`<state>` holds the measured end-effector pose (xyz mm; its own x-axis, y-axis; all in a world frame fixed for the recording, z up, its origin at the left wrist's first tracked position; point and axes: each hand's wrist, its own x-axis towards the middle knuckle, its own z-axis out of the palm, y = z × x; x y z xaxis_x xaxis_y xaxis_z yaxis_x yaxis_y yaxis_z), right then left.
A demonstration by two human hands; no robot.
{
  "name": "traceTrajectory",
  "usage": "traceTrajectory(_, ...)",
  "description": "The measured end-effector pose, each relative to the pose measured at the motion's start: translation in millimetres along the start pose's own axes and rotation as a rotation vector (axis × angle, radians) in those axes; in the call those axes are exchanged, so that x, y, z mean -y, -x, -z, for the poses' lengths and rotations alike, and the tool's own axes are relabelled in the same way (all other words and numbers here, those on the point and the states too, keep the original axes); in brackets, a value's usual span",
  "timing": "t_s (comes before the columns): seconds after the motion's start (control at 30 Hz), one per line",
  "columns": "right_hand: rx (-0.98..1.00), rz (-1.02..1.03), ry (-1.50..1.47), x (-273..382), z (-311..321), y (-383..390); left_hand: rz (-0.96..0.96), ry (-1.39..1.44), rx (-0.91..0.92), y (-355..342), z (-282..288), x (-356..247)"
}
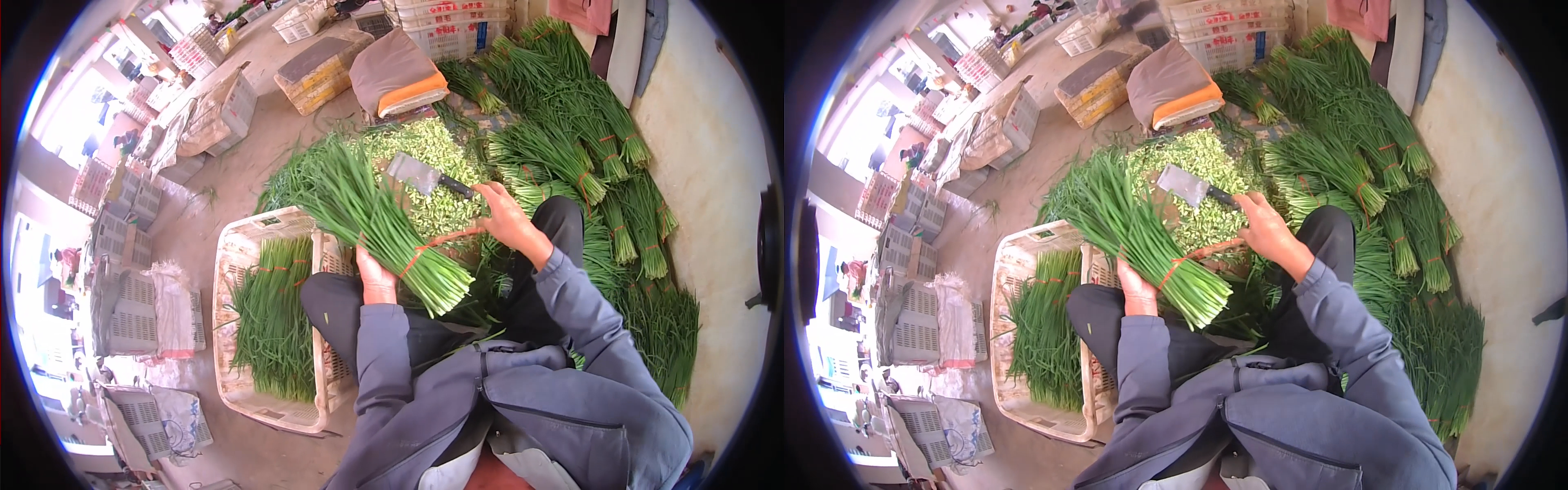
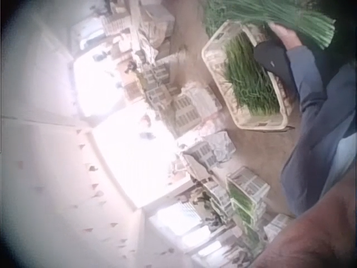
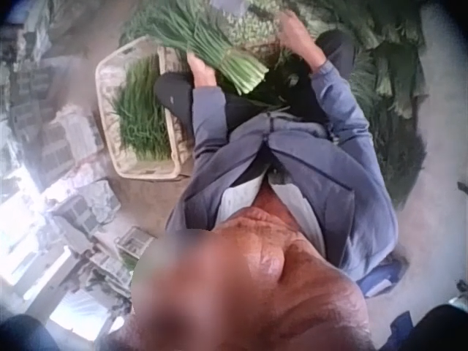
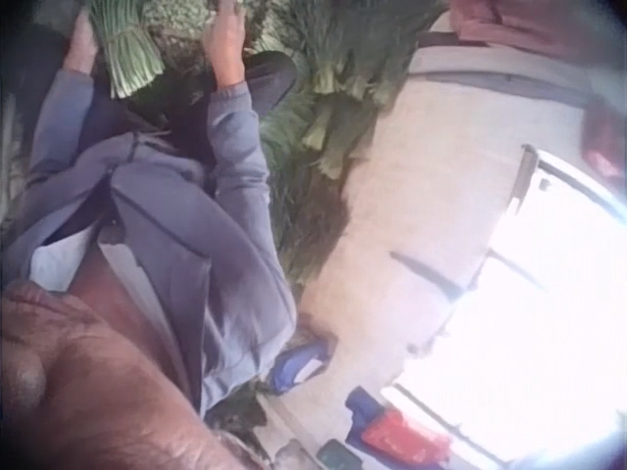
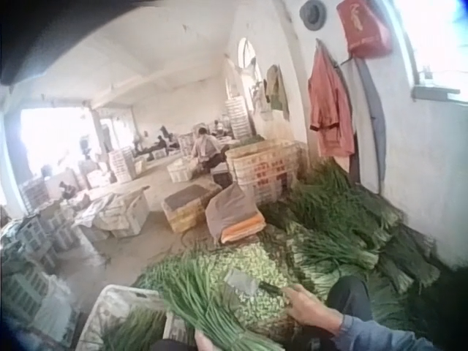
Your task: The person bundles chives with red ties, trims the root ends using a cleaver, and places the finished bundles into a plastic crate.
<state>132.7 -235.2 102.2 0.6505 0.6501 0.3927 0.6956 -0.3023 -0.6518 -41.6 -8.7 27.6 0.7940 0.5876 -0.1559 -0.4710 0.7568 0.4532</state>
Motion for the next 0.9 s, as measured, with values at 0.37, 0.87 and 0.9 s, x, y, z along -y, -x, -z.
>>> traceTrajectory(0.37,0.504,-0.357,-0.524,54,-60,-19,-0.015,-0.084,-0.036,12,6,8)
traceTrajectory(0.87,0.434,-0.379,-1.094,48,-50,0,0.056,-0.029,0.031,7,3,11)
traceTrajectory(0.9,0.444,-0.336,-0.963,54,-51,-2,0.029,-0.027,-0.014,5,-4,15)
